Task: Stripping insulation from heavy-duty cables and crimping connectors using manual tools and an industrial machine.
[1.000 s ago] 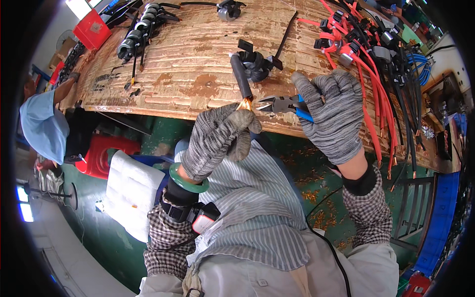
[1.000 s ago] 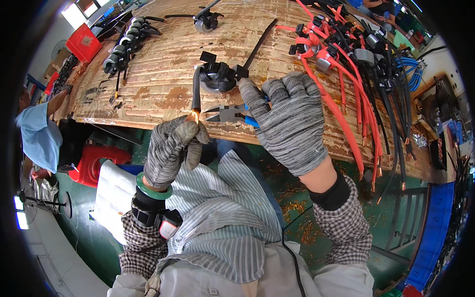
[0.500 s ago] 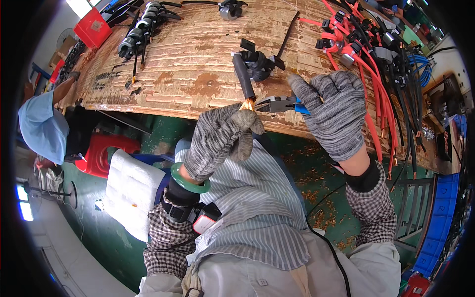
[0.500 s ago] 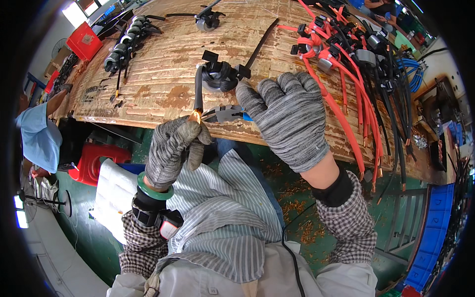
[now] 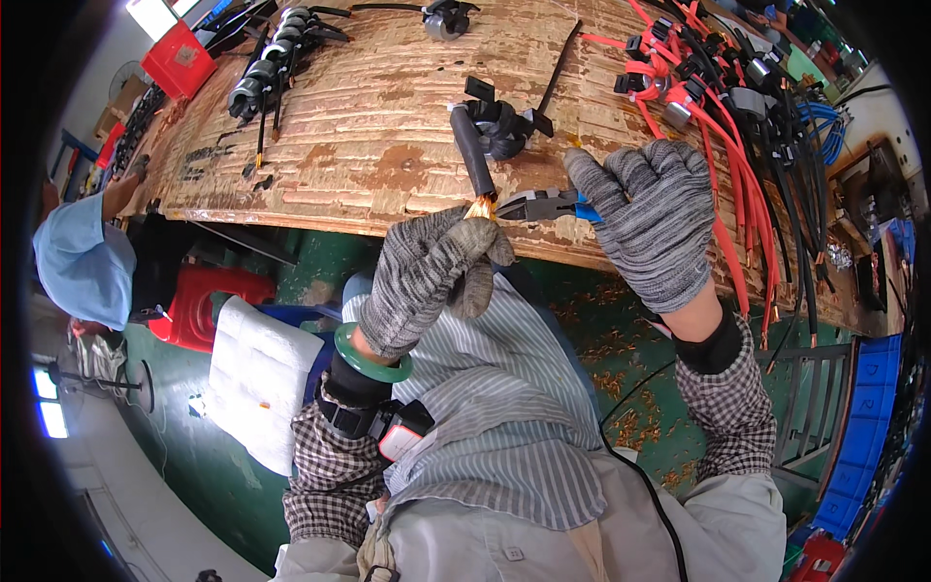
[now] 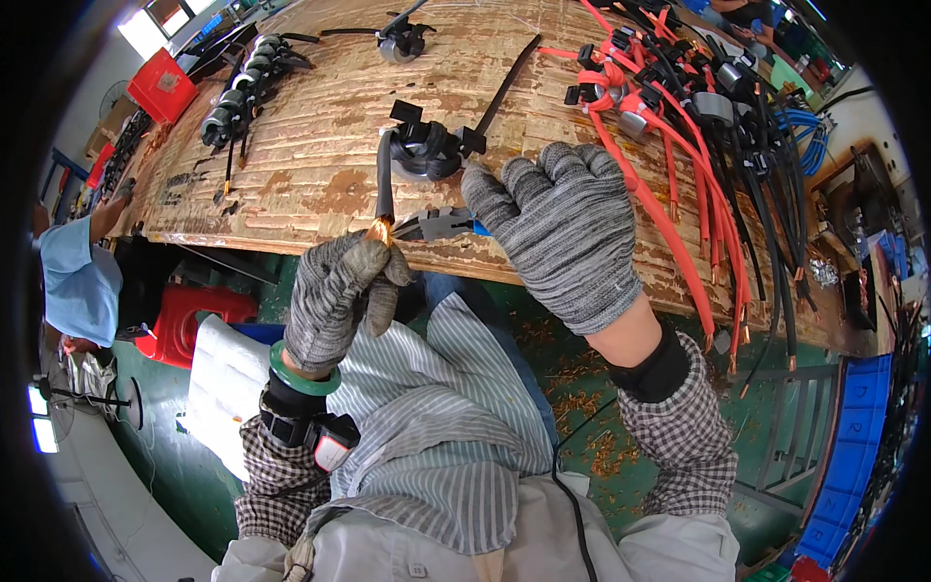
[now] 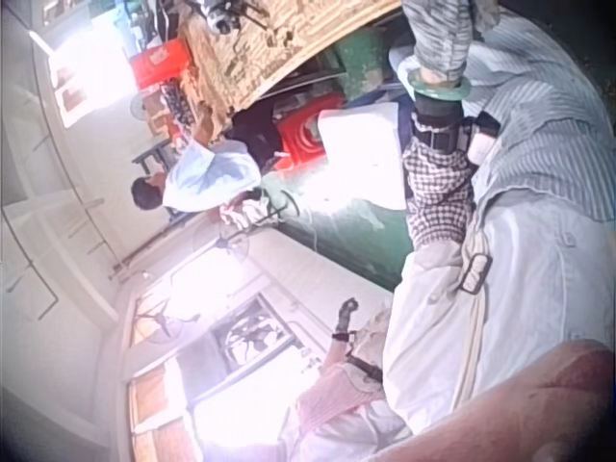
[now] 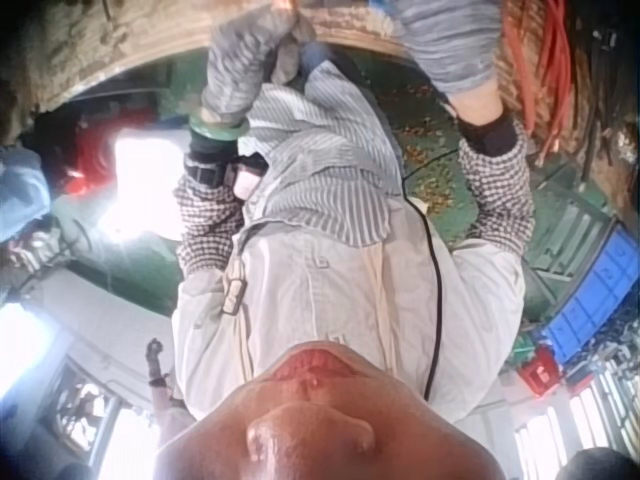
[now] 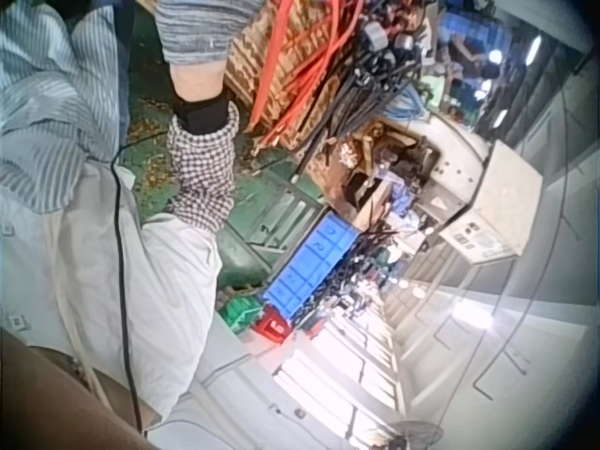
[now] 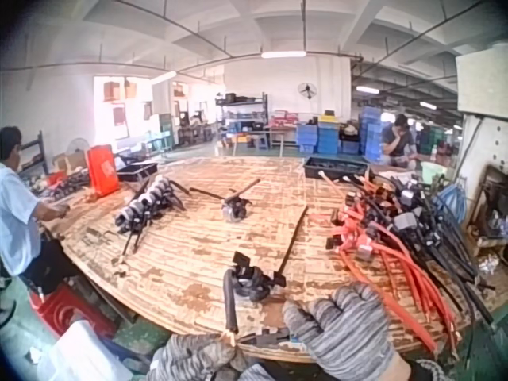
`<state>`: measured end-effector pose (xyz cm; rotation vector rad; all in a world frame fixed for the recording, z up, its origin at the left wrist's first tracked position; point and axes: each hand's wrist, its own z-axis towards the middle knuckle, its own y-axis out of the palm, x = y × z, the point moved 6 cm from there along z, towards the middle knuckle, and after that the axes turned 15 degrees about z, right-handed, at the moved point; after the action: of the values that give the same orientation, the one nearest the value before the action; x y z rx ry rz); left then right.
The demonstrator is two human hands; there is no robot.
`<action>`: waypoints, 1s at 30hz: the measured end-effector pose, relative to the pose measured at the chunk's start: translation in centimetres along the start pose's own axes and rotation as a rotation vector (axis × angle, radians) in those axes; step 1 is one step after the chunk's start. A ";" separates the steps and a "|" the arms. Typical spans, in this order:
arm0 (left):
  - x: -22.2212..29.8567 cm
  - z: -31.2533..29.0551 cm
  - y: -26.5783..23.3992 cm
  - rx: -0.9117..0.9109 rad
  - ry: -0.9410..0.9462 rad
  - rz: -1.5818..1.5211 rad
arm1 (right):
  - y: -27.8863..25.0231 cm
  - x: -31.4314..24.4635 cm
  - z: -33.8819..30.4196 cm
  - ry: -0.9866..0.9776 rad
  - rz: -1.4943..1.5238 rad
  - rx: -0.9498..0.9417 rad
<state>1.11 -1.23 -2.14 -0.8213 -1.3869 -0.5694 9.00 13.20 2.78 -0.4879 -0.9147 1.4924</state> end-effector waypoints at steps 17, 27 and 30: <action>-0.1 -0.1 0.2 0.021 -0.004 -0.045 | -0.1 0.0 -0.2 0.015 0.031 0.013; 0.0 -0.1 0.3 0.018 -0.017 -0.027 | 0.2 0.1 -0.4 0.013 0.023 -0.018; 0.1 -0.3 0.0 0.021 -0.008 0.024 | 0.1 0.4 -0.3 0.029 0.013 -0.044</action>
<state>1.30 -1.41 -2.07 -0.8232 -1.3869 -0.5327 9.10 13.63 2.61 -0.5470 -0.9248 1.4763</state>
